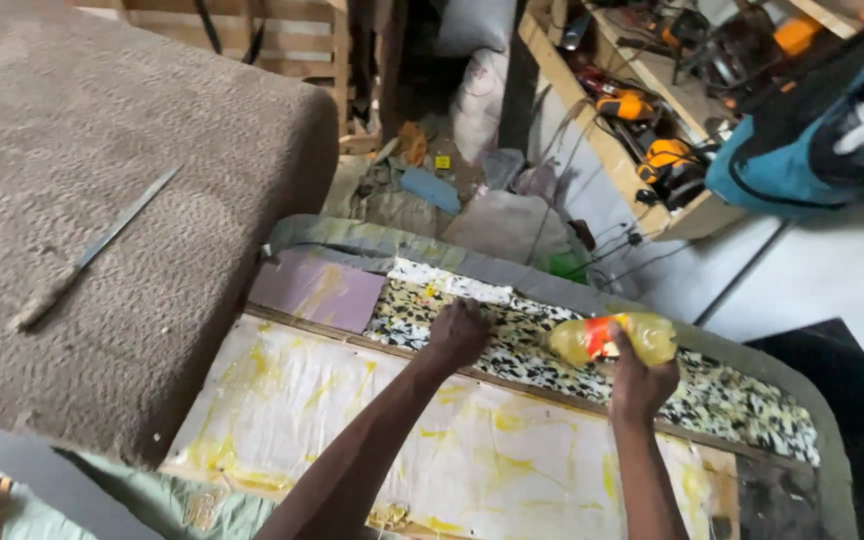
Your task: Applying adhesive from a squeeze bottle onto a fabric-covered furniture component while using a guide.
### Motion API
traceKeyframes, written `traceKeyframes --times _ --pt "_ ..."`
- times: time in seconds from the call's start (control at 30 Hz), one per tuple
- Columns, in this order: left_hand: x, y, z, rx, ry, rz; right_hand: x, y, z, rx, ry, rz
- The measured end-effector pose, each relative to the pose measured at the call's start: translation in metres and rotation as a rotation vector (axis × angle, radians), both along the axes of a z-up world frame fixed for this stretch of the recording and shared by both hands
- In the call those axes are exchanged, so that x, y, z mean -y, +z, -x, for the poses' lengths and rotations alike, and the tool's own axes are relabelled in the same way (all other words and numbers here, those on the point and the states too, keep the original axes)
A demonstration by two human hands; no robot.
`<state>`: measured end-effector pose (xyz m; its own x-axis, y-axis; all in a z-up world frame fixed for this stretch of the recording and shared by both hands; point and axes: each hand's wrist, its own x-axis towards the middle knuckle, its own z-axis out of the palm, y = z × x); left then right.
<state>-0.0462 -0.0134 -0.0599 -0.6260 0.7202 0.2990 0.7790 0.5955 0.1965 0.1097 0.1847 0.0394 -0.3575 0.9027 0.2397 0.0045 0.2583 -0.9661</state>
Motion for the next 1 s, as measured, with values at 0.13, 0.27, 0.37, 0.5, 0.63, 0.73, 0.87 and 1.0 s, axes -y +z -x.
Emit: traceKeyframes --times 0.13,0.27,0.37,0.5,0.63,0.73,0.87,1.0 --pt "0.013 -0.001 -0.007 -0.213 0.047 -0.254 -0.014 0.005 0.005 -0.090 -0.295 0.029" --pt "0.009 -0.037 0.015 -0.534 0.040 -0.375 0.065 0.008 0.020 0.080 0.062 -0.009" --pt "0.006 -0.050 0.016 -0.576 0.030 -0.505 0.015 0.016 0.010 0.094 0.002 -0.038" --pt "0.006 -0.051 0.016 -0.539 0.088 -0.548 -0.060 0.010 -0.024 0.145 -0.200 -0.141" --pt "0.013 -0.026 0.015 -0.644 0.016 -0.456 -0.015 0.035 -0.054 0.239 -0.050 -0.002" --pt "0.017 -0.022 0.004 -0.711 0.044 -0.361 -0.047 0.033 -0.081 0.127 -0.134 0.005" --pt "0.014 -0.009 0.001 -0.564 0.095 -0.401 -0.021 0.017 -0.068 0.106 -0.163 0.040" --pt "0.021 -0.005 -0.004 -0.376 0.110 -0.268 0.038 0.019 -0.053 0.150 0.017 0.173"
